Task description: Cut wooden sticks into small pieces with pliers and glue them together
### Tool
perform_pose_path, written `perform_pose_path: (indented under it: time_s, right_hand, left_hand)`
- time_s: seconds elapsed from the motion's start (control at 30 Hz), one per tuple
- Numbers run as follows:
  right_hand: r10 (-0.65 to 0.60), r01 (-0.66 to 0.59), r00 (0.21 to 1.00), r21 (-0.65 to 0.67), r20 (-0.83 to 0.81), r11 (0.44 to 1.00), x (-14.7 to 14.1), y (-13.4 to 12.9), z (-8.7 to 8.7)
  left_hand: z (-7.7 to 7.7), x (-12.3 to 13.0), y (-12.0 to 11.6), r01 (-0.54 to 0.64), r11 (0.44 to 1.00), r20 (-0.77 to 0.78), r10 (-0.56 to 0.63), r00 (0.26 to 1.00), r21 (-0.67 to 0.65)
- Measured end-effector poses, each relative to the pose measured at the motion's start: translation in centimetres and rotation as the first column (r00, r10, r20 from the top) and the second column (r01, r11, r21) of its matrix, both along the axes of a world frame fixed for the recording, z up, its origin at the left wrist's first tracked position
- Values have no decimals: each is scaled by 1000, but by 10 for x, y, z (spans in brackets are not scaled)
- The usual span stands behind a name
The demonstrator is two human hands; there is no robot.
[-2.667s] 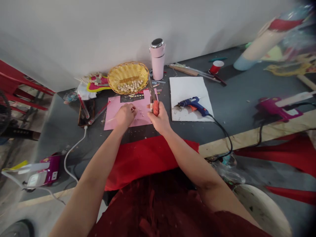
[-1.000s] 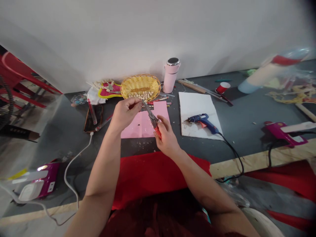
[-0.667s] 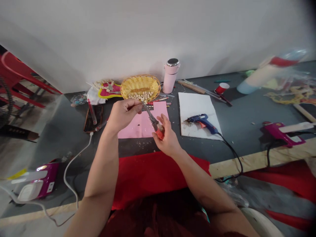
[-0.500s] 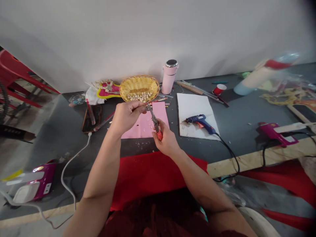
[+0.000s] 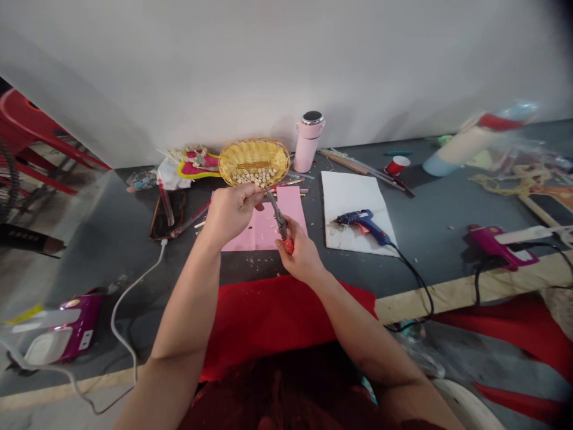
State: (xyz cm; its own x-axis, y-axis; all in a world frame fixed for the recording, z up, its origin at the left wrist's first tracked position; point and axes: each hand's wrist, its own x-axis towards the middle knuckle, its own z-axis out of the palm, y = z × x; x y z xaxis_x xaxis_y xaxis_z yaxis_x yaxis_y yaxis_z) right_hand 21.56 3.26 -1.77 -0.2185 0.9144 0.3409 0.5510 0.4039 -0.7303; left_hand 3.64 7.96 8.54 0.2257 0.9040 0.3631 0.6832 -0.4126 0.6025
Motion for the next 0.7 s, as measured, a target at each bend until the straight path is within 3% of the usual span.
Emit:
perform_pose_path:
  time_s: [0.17, 0.37, 0.53, 0.7]
  right_hand:
    - [17, -17, 1000, -10, 2, 1000, -3, -2, -2]
    - [-25, 32, 996, -87, 88, 996, -6, -6, 3]
    - [-39, 52, 992, -108, 123, 993, -6, -7, 12]
    - [-17, 23, 997, -85, 70, 996, -4, -4, 6]
  left_hand:
    - [3, -9, 0, 65, 995, -23, -67, 997, -76]
    - [2, -6, 2, 1, 996, -72, -7, 997, -84]
    - [2, -3, 1, 36, 996, -94, -44, 995, -83]
    - [-1, -3, 0, 9, 999, -82, -12, 997, -42]
